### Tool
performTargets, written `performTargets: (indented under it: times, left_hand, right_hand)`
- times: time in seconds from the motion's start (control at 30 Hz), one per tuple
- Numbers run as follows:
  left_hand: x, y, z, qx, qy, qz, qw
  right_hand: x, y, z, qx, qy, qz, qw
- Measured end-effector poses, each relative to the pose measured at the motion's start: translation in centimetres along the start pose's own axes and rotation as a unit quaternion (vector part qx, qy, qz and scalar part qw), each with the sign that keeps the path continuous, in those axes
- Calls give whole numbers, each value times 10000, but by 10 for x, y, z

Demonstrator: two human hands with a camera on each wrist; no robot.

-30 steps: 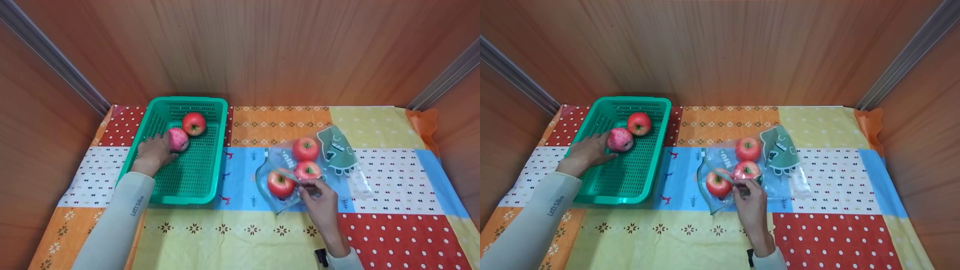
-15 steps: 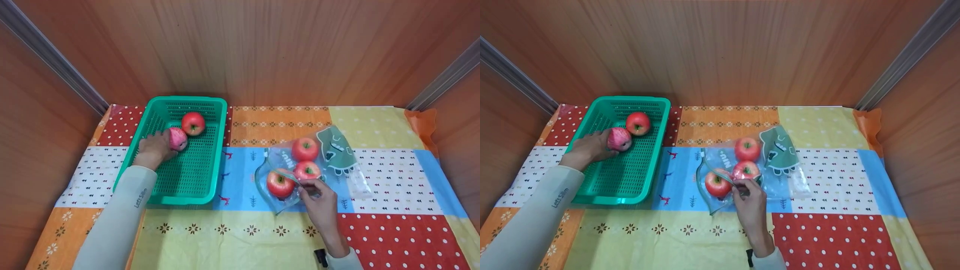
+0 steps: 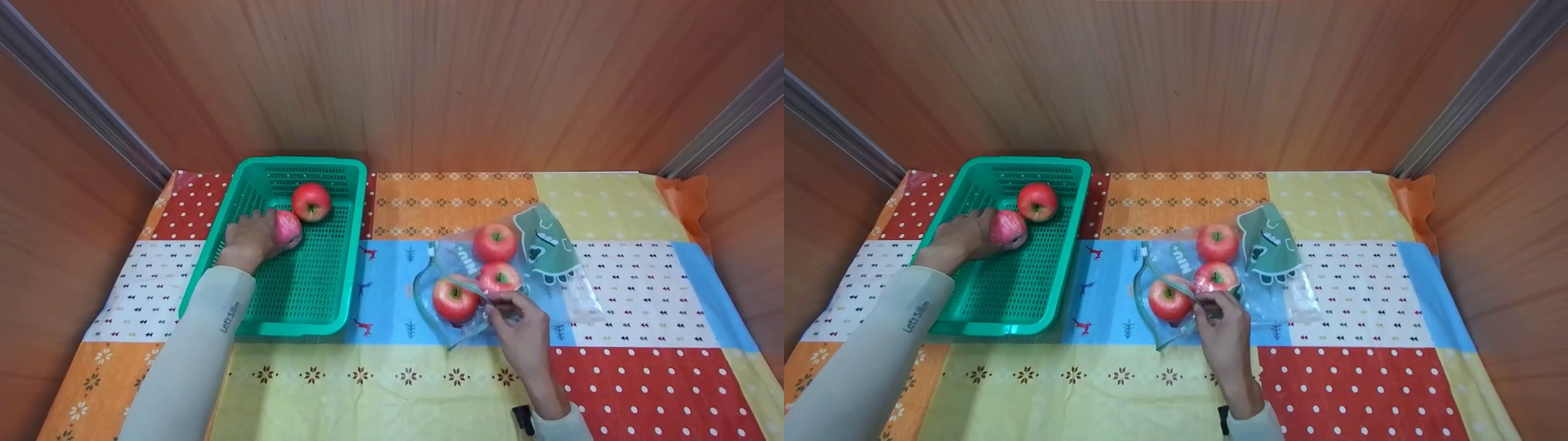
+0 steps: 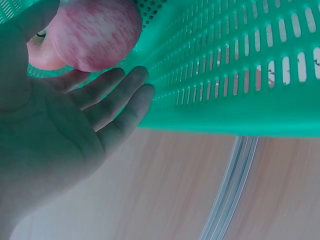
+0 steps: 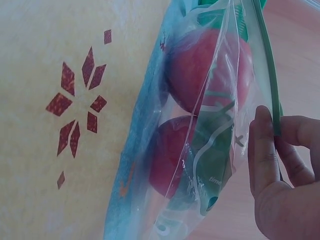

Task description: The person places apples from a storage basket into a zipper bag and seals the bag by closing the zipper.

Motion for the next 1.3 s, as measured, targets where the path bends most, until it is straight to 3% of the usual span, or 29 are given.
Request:
performTargets:
  times: [0.63,0.97,1.3]
  left_hand:
    - [-9,1,-8,-53,87,-97,9999]
    - [-14,5,-9,6,614,-154,9980]
    - [-19,7,-11,53,791,-223,9966]
  right_hand:
    - [-2,1,-2,-135,-71,223,9996]
    - [-2,0,-1,-122,-36,112,9999]
    - [0,1,0,-102,-15,8,9999]
Point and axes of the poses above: each hand's wrist, its own y-axis away from the middle knuckle, its own z-axis out of the back of the hand, x = y × z, the point moved 3 cm from there along -y, towards the middle knuckle, and after that the axes turned 10 degrees about -x, right-handed, at the moved point
